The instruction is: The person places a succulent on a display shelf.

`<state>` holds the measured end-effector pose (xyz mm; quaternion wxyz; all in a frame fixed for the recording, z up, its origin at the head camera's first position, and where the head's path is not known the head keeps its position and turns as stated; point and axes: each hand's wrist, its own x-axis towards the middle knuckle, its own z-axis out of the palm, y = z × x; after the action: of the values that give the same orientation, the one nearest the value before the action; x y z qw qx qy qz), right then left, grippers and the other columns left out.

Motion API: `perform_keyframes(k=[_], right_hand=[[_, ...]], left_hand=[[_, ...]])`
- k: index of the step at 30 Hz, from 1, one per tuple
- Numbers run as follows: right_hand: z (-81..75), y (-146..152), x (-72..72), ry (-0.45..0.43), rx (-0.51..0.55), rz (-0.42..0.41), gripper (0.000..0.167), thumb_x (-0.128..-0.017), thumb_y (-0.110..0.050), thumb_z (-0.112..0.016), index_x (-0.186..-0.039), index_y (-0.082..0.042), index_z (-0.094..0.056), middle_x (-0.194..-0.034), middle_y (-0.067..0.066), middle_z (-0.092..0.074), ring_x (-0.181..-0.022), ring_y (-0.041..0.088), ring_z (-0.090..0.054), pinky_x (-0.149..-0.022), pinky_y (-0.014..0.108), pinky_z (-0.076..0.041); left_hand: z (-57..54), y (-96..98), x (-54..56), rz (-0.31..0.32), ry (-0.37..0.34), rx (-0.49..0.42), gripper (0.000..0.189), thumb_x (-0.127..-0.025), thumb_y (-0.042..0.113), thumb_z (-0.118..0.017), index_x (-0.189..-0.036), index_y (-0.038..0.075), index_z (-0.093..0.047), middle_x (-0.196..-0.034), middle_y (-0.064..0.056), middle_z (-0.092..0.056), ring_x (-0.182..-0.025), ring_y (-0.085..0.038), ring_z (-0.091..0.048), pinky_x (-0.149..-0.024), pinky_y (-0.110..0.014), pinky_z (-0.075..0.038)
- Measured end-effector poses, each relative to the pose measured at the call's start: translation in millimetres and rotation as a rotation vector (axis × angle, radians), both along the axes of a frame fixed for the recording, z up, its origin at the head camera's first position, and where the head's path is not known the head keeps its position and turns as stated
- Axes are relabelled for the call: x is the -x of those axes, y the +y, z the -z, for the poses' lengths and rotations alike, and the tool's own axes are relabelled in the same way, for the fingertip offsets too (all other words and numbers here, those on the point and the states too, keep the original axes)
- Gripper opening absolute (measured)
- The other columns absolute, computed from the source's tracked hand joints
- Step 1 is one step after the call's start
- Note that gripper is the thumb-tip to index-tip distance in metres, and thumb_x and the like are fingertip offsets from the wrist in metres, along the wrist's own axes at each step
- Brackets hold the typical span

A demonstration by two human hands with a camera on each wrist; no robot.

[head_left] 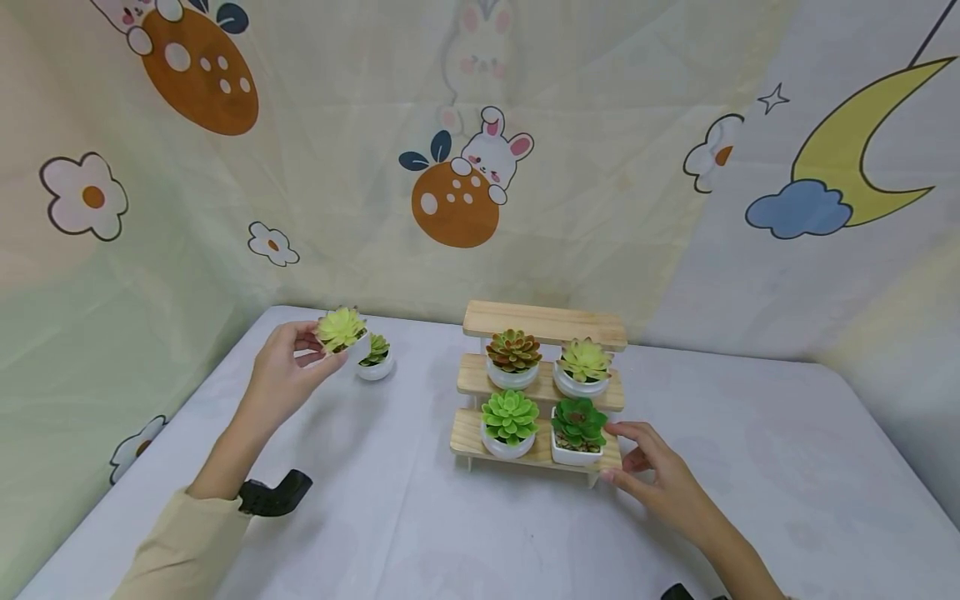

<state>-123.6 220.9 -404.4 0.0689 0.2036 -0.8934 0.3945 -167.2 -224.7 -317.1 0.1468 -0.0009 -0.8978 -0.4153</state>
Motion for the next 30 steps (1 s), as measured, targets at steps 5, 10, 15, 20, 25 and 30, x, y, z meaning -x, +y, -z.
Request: perform_keyframes(k=[5, 10, 15, 20, 25, 30], right_hand=[[0.3, 0.1, 0.3, 0.007, 0.000, -0.002, 0.050, -0.081, -0.018, -0.071, -0.126, -0.012, -0.050, -0.122, 0.005, -0.052, -0.079, -0.001, -0.052, -0.069, 0.024, -0.052], [0.0, -0.6, 0.1, -0.005, 0.001, 0.005, 0.050, -0.081, -0.019, -0.072, -0.126, -0.012, -0.050, -0.122, 0.005, -0.052, -0.079, -0.001, -0.051, -0.069, 0.024, -0.052], [-1.2, -1.0, -0.9, -0.016, -0.001, 0.015, 0.050, -0.081, -0.020, -0.072, -0.126, -0.012, -0.051, -0.122, 0.006, -0.053, -0.079, -0.001, -0.052, -0.069, 0.024, -0.053], [-1.8, -1.0, -1.1, -0.010, 0.001, 0.008, 0.049, -0.081, -0.019, -0.071, -0.126, -0.012, -0.051, -0.122, 0.006, -0.053, -0.079, -0.001, -0.052, -0.069, 0.023, -0.052], [-1.2, -0.8, -1.0, -0.005, 0.006, 0.002, 0.050, -0.081, -0.018, -0.072, -0.126, -0.012, -0.050, -0.121, 0.006, -0.053, -0.079, -0.001, -0.051, -0.069, 0.023, -0.052], [-1.0, -0.8, -1.0, 0.002, 0.005, 0.003, 0.050, -0.081, -0.018, -0.072, -0.126, -0.013, -0.050, -0.121, 0.006, -0.053, -0.078, -0.001, -0.051, -0.069, 0.023, -0.052]], left_hand=[[-9.2, 13.6, 2.2, 0.045, 0.048, -0.033, 0.054, -0.084, 0.016, -0.068, -0.124, -0.009, -0.042, -0.117, -0.020, -0.045, -0.105, -0.027, -0.050, -0.078, -0.002, -0.044], [-16.9, 25.1, 6.3, 0.071, 0.074, -0.046, 0.053, -0.083, 0.017, -0.069, -0.123, -0.007, -0.044, -0.116, -0.018, -0.045, -0.103, -0.025, -0.051, -0.077, -0.001, -0.042], [-25.9, 36.4, 9.4, 0.090, 0.064, -0.069, 0.054, -0.083, 0.018, -0.069, -0.125, -0.005, -0.044, -0.116, -0.017, -0.045, -0.104, -0.024, -0.051, -0.088, -0.018, -0.049], [-31.2, 47.6, 14.0, 0.110, 0.062, -0.098, 0.054, -0.083, 0.017, -0.070, -0.125, -0.005, -0.045, -0.115, -0.017, -0.048, -0.105, -0.026, -0.052, -0.093, -0.036, -0.049], [-34.2, 58.5, 18.7, 0.132, 0.062, -0.134, 0.054, -0.082, 0.016, -0.071, -0.125, -0.004, -0.046, -0.116, -0.016, -0.050, -0.106, -0.025, -0.053, -0.093, -0.035, -0.049], [-37.3, 69.6, 25.8, 0.172, 0.065, -0.182, 0.055, -0.081, 0.014, -0.071, -0.126, -0.003, -0.046, -0.115, -0.016, -0.050, -0.105, -0.025, -0.054, -0.093, -0.034, -0.049]])
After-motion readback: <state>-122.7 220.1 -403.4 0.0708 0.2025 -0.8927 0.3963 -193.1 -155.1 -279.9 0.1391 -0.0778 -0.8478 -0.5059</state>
